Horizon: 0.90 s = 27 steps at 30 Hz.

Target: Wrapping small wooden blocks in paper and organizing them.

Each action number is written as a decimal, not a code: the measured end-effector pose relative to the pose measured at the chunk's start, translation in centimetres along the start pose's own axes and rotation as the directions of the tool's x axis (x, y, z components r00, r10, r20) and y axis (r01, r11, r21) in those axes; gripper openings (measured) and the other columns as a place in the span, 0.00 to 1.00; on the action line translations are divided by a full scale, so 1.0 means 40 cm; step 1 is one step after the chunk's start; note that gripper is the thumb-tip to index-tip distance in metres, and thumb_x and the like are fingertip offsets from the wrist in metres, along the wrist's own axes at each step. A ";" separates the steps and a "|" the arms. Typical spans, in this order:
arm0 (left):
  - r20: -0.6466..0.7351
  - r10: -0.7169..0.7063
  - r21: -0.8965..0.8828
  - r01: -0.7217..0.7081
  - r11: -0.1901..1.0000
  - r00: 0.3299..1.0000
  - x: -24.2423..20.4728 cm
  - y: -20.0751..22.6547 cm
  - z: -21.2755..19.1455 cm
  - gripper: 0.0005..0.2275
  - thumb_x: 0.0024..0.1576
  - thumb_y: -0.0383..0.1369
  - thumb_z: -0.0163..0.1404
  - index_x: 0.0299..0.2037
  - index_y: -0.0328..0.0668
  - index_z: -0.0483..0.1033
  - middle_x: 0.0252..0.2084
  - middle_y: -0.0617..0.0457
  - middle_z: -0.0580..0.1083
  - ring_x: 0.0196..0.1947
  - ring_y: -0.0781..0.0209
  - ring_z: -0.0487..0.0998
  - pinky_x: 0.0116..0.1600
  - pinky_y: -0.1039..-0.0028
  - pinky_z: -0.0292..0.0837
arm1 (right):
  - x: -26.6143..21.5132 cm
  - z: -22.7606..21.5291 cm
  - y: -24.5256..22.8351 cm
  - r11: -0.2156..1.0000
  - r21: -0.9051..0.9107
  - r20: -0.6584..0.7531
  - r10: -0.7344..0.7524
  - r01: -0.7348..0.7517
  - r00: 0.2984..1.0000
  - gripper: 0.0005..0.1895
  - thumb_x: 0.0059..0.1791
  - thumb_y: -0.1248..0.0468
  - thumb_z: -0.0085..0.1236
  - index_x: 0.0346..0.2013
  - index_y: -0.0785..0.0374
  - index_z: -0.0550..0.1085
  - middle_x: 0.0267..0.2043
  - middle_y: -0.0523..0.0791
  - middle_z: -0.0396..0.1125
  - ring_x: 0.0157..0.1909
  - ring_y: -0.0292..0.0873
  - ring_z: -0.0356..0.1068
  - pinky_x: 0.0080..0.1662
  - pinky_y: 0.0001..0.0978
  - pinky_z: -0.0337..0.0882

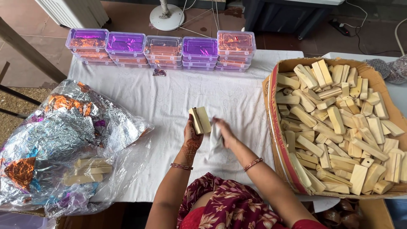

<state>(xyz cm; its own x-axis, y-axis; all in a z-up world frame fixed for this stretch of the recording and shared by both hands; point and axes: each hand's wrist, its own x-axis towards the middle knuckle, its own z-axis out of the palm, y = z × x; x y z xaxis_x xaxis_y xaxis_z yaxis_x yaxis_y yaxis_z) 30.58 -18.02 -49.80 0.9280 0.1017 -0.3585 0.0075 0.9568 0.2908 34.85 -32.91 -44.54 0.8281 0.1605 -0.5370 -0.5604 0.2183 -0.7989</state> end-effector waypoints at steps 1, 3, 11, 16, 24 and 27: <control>-0.014 0.012 0.027 -0.011 1.000 1.000 0.024 -0.011 -0.031 0.25 0.67 0.48 0.41 0.68 0.41 0.63 0.58 0.41 0.73 0.55 0.47 0.77 0.59 0.58 0.76 | 0.024 -0.021 0.040 0.987 -0.133 0.106 -0.078 0.092 0.991 0.16 0.54 0.56 0.52 0.52 0.61 0.70 0.46 0.55 0.70 0.37 0.49 0.74 0.34 0.38 0.78; -0.031 0.021 0.053 -0.020 0.998 0.999 0.044 -0.030 -0.063 0.25 0.68 0.48 0.41 0.70 0.40 0.63 0.60 0.43 0.72 0.57 0.50 0.76 0.60 0.58 0.76 | 0.024 -0.032 0.074 0.949 -0.253 0.218 -0.134 0.189 0.967 0.18 0.52 0.58 0.58 0.54 0.62 0.71 0.48 0.55 0.69 0.40 0.48 0.73 0.38 0.36 0.76; 0.024 0.072 0.077 -0.074 0.994 0.997 -0.046 0.021 0.095 0.26 0.60 0.48 0.46 0.68 0.55 0.59 0.57 0.48 0.73 0.54 0.53 0.79 0.56 0.59 0.78 | -0.080 0.017 -0.001 -0.113 -0.773 0.551 -0.607 0.624 0.573 0.17 0.49 0.63 0.62 0.51 0.64 0.76 0.46 0.45 0.73 0.41 0.41 0.73 0.43 0.34 0.77; 0.024 0.071 0.133 -0.073 0.988 0.997 -0.032 0.029 0.100 0.29 0.59 0.50 0.50 0.70 0.56 0.60 0.54 0.50 0.73 0.52 0.57 0.77 0.55 0.60 0.78 | -0.079 0.048 -0.076 0.198 -0.701 0.409 -0.676 0.685 0.613 0.16 0.53 0.58 0.56 0.54 0.60 0.76 0.51 0.44 0.72 0.46 0.40 0.75 0.44 0.31 0.81; 0.074 -0.100 0.131 0.089 0.987 0.992 0.012 -0.040 0.056 0.27 0.62 0.50 0.40 0.66 0.41 0.64 0.56 0.44 0.75 0.54 0.52 0.79 0.54 0.63 0.80 | -0.023 0.082 -0.098 -0.262 -0.628 0.707 -0.585 0.733 0.397 0.46 0.55 0.34 0.32 0.76 0.61 0.40 0.80 0.55 0.35 0.80 0.54 0.36 0.74 0.50 0.41; 0.022 -0.165 0.257 0.154 0.954 0.986 0.018 -0.056 0.024 0.22 0.65 0.40 0.39 0.67 0.38 0.64 0.57 0.43 0.72 0.54 0.51 0.76 0.56 0.58 0.78 | 0.018 0.082 -0.129 -0.067 -0.705 0.535 -0.703 0.706 0.468 0.46 0.56 0.33 0.25 0.78 0.58 0.32 0.82 0.54 0.25 0.83 0.54 0.27 0.78 0.48 0.34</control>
